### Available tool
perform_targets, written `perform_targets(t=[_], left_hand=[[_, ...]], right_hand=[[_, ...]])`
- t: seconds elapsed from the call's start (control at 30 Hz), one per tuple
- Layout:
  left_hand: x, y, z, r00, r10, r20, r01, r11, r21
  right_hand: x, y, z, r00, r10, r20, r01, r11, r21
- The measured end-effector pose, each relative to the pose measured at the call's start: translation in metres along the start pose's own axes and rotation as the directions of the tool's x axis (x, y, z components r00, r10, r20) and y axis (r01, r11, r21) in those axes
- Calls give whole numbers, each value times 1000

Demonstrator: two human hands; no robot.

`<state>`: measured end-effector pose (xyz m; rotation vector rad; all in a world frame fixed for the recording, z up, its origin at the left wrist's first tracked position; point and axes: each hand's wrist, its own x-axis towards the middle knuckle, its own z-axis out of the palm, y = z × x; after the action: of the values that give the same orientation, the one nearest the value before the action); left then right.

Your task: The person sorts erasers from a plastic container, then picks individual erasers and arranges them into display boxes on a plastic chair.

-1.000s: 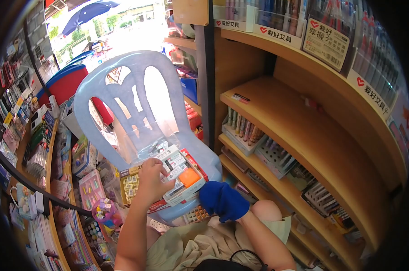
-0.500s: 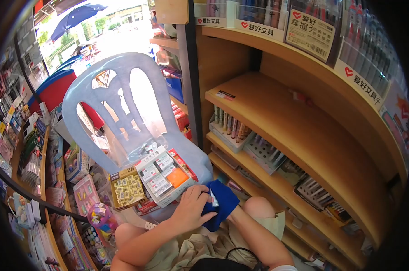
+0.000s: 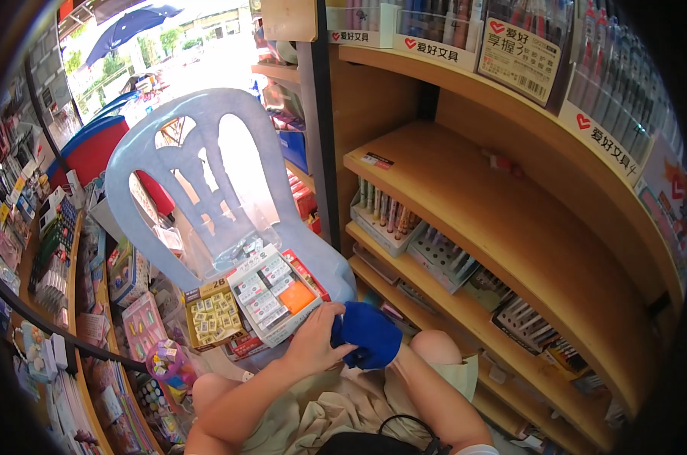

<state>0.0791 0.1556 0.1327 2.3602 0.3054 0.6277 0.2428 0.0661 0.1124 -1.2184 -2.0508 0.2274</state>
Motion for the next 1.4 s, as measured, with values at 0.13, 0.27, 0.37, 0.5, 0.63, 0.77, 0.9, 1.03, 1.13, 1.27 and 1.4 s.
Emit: perform_targets(t=[0.13,0.27,0.37,0.5,0.63,0.77,0.9,1.03,1.13,1.27,1.4], left_hand=[[-2,-2,2,999,-17,-29,17,1000,-8],[-6,5,15,999,11,-49,-9,1000,30],[-5,7,18,999,23,-49,-23,1000,-1],[-5,10,15,997,69,-22,-69,998,4],[-4,11,18,989,140,-56,-137,988,67],[-4,13,13,985,166,-41,-158,976,151],[10,19,-33,955,130,-267,-80,978,191],[24,-19,-99,847,-3,-531,154,958,240],[38,-70,-136,754,-99,-649,282,942,184],[30,-114,-119,768,-64,-637,336,888,315],[14,-72,-122,989,-135,-58,145,962,233]], right_hand=[[9,-19,-1,993,81,-89,-94,983,-159],[-14,1,44,874,425,-238,-322,870,374],[-26,9,57,806,510,-299,-384,836,391],[-30,9,51,804,476,-356,-467,876,117],[-23,0,36,808,504,-307,-534,845,-17],[-24,-2,36,835,426,-348,-508,839,-194],[-24,-4,32,824,496,-273,-558,795,-239],[-22,-2,32,797,564,-217,-593,798,-104],[-18,-5,29,781,610,-133,-614,789,11],[-33,16,47,712,703,-6,-647,659,383],[-11,5,43,516,843,155,-778,385,496]])
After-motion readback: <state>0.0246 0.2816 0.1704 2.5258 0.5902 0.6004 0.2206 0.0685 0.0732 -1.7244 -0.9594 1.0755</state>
